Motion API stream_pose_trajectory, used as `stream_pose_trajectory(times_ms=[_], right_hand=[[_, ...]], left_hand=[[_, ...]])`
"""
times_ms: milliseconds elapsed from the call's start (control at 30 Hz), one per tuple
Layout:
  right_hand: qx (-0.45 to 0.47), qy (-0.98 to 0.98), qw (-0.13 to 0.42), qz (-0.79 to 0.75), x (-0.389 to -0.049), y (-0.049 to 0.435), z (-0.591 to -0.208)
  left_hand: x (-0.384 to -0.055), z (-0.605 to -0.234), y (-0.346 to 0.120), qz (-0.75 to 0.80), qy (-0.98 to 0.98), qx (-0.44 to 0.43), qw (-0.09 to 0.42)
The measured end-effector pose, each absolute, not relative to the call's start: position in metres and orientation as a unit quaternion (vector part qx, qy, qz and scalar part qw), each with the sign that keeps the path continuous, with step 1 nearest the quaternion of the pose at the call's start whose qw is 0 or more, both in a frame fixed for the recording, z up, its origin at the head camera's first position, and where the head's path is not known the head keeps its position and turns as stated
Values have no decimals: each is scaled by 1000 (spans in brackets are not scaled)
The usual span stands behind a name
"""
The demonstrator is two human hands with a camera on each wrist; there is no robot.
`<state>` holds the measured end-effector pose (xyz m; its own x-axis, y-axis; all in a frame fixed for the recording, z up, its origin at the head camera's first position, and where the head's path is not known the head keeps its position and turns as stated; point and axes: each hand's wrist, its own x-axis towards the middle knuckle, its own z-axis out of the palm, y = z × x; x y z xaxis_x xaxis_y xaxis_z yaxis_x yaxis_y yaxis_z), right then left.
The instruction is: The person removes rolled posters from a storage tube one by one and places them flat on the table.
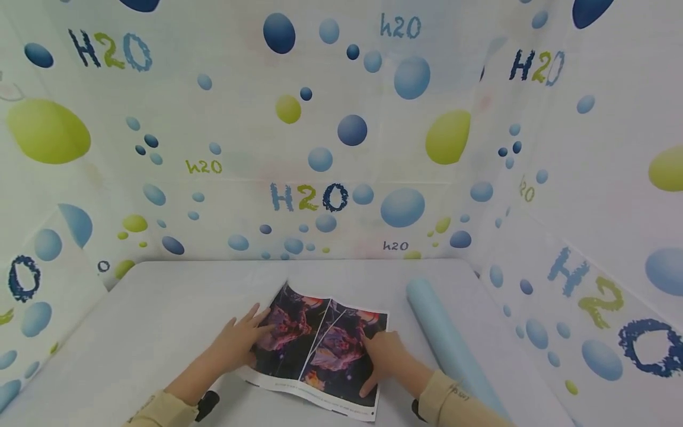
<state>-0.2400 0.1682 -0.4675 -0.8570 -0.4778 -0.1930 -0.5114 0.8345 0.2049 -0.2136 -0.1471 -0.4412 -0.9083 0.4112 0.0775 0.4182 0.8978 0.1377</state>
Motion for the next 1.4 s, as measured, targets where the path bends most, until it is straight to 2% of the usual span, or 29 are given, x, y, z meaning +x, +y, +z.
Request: stream_pose_trajectory(times_ms=[167,267,333,433,633,867,1200,1400], right_hand=[[-244,951,17,188,-227,156,-470],[-235,953,0,189,-220,147,-471],[-230,956,-9,181,-216,141,-472],[-222,958,-22,178,-213,133,-474],[-213,962,-15,170,-206,119,-472],[-214,965,7,153,-191,109,-468],[-284,952,17,112,-174,101,-462],[-316,946,73,2,-186,113,-453]], left_hand=[[-212,-441,-130,-43,-961,-244,124],[-208,-439,-118,-65,-957,-250,132],[-204,-438,-110,-91,-958,-250,109],[-198,-438,-101,-127,-960,-246,47],[-193,-445,-98,-180,-951,-243,-58],[-192,-457,-103,-202,-940,-256,-105],[-188,-454,-106,-158,-940,-205,-221],[-187,-464,-106,-83,-951,-198,-224]])
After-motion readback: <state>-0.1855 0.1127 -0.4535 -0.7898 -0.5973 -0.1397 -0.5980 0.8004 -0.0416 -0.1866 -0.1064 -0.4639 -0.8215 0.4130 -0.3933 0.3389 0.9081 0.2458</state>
